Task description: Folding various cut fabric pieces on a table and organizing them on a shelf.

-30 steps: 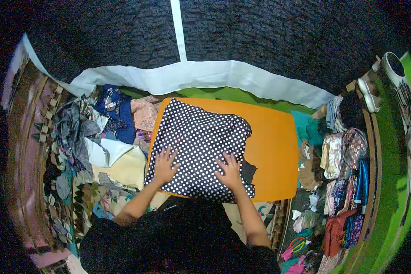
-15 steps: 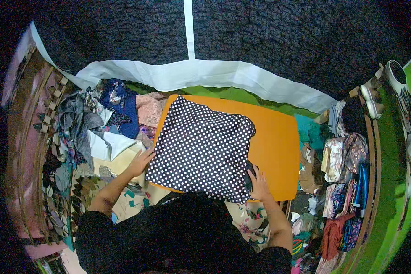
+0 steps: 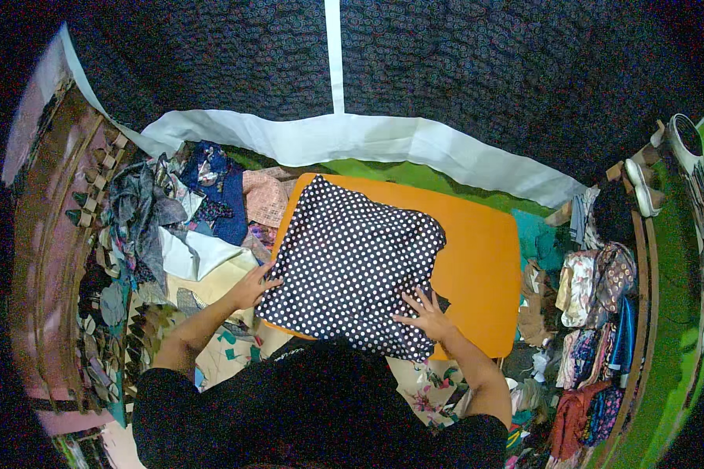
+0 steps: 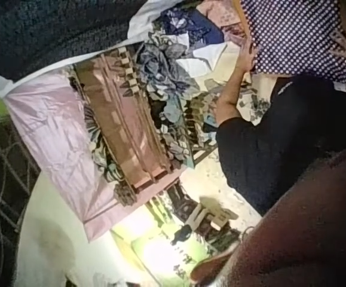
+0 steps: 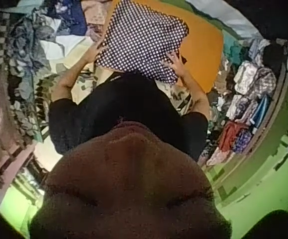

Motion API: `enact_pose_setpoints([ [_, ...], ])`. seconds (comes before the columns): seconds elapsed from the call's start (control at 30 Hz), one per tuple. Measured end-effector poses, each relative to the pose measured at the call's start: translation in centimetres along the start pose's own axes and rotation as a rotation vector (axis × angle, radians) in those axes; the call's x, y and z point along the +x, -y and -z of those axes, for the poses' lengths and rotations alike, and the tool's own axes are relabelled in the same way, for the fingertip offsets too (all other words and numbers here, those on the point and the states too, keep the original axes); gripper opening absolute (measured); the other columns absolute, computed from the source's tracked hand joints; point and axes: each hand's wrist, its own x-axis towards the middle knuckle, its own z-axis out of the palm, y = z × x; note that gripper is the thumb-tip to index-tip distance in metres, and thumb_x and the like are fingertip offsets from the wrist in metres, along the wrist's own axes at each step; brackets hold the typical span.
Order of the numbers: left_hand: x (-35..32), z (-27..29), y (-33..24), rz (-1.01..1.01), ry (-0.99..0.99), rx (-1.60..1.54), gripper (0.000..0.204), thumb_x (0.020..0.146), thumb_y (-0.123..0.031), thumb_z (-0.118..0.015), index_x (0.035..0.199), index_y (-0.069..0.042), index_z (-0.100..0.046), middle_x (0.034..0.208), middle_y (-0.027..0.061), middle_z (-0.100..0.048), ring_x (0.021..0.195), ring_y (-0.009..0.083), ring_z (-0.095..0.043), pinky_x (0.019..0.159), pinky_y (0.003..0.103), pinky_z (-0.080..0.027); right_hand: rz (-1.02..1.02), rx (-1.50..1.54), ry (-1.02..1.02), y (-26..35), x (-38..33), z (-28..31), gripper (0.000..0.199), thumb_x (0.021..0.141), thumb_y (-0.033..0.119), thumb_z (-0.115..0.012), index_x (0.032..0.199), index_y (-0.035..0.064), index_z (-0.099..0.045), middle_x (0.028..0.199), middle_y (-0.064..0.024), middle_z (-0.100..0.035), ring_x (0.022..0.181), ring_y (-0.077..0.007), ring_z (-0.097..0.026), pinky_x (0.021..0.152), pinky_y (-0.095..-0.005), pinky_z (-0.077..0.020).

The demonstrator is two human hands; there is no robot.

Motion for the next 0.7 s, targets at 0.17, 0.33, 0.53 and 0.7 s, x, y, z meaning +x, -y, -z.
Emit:
enact_pose_setpoints([
  [0.17,0.9,0.2,0.4,-0.036,0.004,0.052,0.048,0.07,-0.013,-0.052,0.116,-0.024,-0.044,0.133,0.0154,-0.019,0.122,0.0344,-0.021,0.097,0.049,-0.021,-0.052,0.012,0.014,-0.2,-0.7,-1.9,0.069,0.068,-0.008,-0.041,0.117,0.0397,-0.041,0.137,-0.0022,-0.014,0.124,-0.0386,-0.006,0.094,-0.0621,-0.0084],
  [0.33,2.3,-0.9,0.4,-0.112,-0.111,-0.059,0.034,0.067,-0.013,-0.052,0.1,-0.017,-0.056,0.131,0.0131,-0.026,0.121,0.0371,-0.02,0.097,0.047,-0.021,-0.05,-0.008,-0.193,0.8,0.4,-2.9,0.048,0.075,0.003,-0.038,0.112,0.0317,-0.049,0.132,-0.0038,-0.027,0.124,-0.0366,-0.012,0.092,-0.0639,-0.0088],
  [0.53,3.8,-0.2,0.3,-0.027,-0.269,-0.206,0.012,0.075,-0.016,-0.048,0.081,-0.008,-0.055,0.106,0.0082,-0.053,0.113,0.0276,-0.038,0.098,0.054,-0.006,-0.456,0.966,-0.546,-0.6,2.6,-6.6,0.025,0.082,0.011,-0.036,0.093,0.007,-0.058,0.102,-0.006,-0.056,0.107,-0.0216,-0.044,0.093,-0.0374,-0.0299],
  [0.7,4.9,2.7,-2.0,0.259,-0.884,-0.294,0.018,0.078,-0.013,-0.042,0.073,0.0,-0.052,0.077,0.0176,-0.057,0.073,0.0291,-0.055,0.077,0.038,-0.04,-0.338,0.66,-0.348,-2.1,-0.1,-2.8,0.044,0.084,0.031,-0.039,0.115,-0.0003,-0.041,0.117,-0.0109,-0.044,0.104,-0.0164,-0.043,0.09,-0.0266,-0.0336],
])
